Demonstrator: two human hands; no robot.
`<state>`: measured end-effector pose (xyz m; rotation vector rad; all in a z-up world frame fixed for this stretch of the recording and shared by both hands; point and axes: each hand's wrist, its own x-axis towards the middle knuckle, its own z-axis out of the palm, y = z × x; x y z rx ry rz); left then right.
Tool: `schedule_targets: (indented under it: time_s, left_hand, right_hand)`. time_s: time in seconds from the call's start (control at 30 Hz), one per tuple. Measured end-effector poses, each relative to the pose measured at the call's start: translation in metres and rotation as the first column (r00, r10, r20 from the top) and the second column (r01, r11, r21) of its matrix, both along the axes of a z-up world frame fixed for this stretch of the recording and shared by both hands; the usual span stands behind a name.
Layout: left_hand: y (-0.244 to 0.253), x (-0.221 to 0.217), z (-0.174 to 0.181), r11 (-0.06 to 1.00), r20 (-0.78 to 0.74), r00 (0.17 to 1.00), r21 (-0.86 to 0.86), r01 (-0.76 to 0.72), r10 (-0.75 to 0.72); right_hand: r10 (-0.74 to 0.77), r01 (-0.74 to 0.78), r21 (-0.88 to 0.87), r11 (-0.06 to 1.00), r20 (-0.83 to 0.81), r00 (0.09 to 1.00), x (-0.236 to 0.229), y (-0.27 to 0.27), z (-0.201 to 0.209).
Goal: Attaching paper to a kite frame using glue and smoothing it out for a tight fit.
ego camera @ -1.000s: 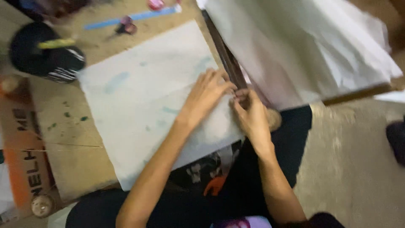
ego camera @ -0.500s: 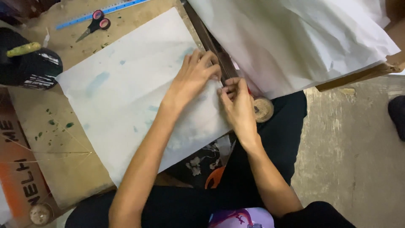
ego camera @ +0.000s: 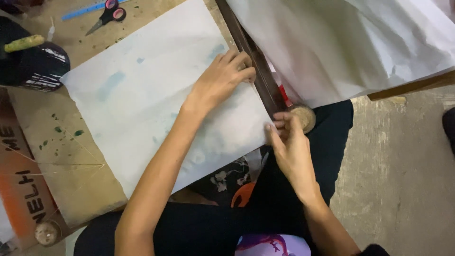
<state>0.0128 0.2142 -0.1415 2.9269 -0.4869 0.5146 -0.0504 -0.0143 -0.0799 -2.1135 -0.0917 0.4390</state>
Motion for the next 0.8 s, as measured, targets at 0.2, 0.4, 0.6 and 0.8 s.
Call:
schedule_targets:
  time_s: [0.2, 0.4, 0.6, 0.8]
  left_hand:
    - [-0.016, -0.023, 0.024, 0.983, -0.044, 0.998, -0.182, 0.037, -0.046]
    - [-0.046, -0.060, -0.007, 0.962, -0.034, 0.999, -0.270, -0.043, 0.035]
    - [-0.025, -0.071, 0.006, 0.871, -0.074, 0.971, -0.431, -0.235, 0.226]
    - [0.057, -0.007, 0.018, 0.846, 0.234, 0.862, -0.420, -0.327, 0.450]
  right_hand:
    - [0.001, -0.004, 0.032, 0.999, 0.089, 0.996, -0.009, -0.009, -0.018]
    - [0.029, -0.029, -0.007, 1.000, 0.117, 0.993, -0.008, -0.002, -0.014]
    - [0.342, -0.259, -0.480, 0.838, 0.091, 0.935, 0.005, -0.019, 0.026]
    - [0.531, -0.518, -0.177, 0.837, 0.490, 0.691, 0.108, 0.064, 0.036]
